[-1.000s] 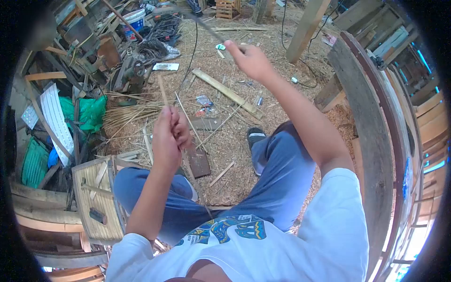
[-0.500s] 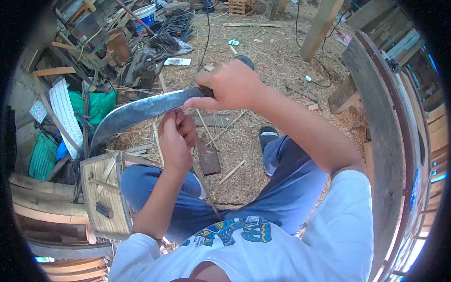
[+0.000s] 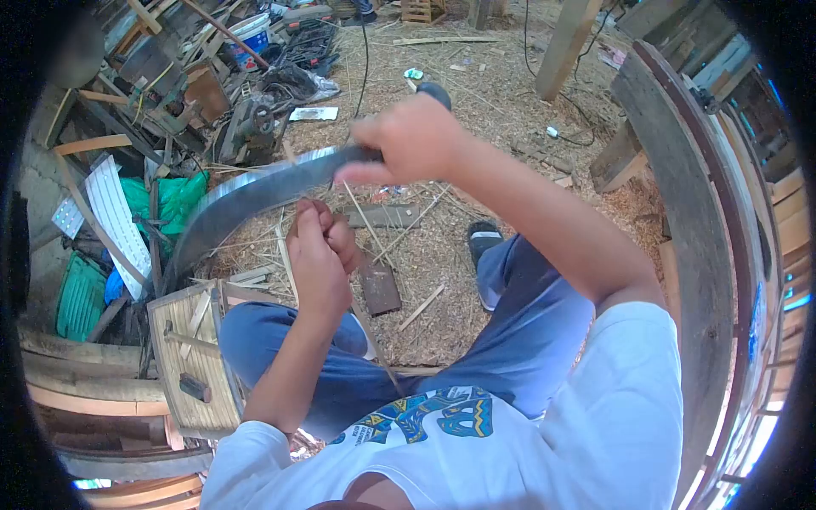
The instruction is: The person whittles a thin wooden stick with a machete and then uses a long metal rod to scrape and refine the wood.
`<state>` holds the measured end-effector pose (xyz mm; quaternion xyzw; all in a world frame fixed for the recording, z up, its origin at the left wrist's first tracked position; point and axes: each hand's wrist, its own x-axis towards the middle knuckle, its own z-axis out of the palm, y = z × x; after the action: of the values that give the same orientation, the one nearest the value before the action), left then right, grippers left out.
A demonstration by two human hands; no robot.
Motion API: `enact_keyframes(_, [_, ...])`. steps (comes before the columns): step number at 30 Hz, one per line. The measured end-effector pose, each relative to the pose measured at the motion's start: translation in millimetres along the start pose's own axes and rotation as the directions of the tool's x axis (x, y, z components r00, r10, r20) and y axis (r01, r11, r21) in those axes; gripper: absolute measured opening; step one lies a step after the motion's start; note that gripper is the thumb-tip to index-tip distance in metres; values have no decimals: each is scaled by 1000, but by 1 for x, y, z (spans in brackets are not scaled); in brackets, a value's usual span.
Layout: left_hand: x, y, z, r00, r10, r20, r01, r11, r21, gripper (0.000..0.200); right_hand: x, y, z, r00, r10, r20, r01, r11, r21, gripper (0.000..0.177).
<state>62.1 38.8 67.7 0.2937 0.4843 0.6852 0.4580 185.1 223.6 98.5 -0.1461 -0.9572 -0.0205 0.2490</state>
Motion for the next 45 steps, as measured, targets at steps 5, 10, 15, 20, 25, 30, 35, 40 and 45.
enact_keyframes(5, [-25, 8, 10, 959, 100, 264, -69, 990, -124, 43, -4, 73, -7, 735, 676, -52, -661, 732, 163, 77])
enact_keyframes(10, [11, 7, -24, 969, -23, 247, 97, 952, -290, 40, -15, 48, -15, 711, 702, 45, -681, 671, 295, 78])
enact_keyframes(15, [9, 13, -18, 978, 28, 205, 35, 954, -298, 34, -2, 11, -14, 793, 604, 75, -596, 745, 301, 76])
enact_keyframes(20, [16, 11, -17, 994, 0, 112, 38, 939, -341, 31, -1, 2, -11, 864, 503, 29, -479, 802, 357, 62])
enact_keyframes(25, [18, 10, -15, 990, 23, 141, 19, 958, -286, 30, -8, 3, -10, 945, 322, -56, -293, 912, 286, 45])
enact_keyframes(30, [19, 3, -9, 990, 3, 142, 37, 960, -279, 28, -13, -2, -10, 991, 73, -110, -61, 992, 109, 59])
enact_keyframes(35, [19, 1, -9, 982, -16, 188, 77, 944, -322, 22, -15, -5, -8, 999, -11, -47, 14, 999, 48, 59])
enact_keyframes(40, [23, 4, -12, 961, -41, 272, 144, 917, -373, 21, -15, -9, -8, 998, 47, -43, -41, 991, 124, 53])
enact_keyframes(45, [24, -3, -18, 948, -60, 313, 168, 928, -332, 23, -18, -16, -20, 983, 161, 91, -169, 983, 77, 56])
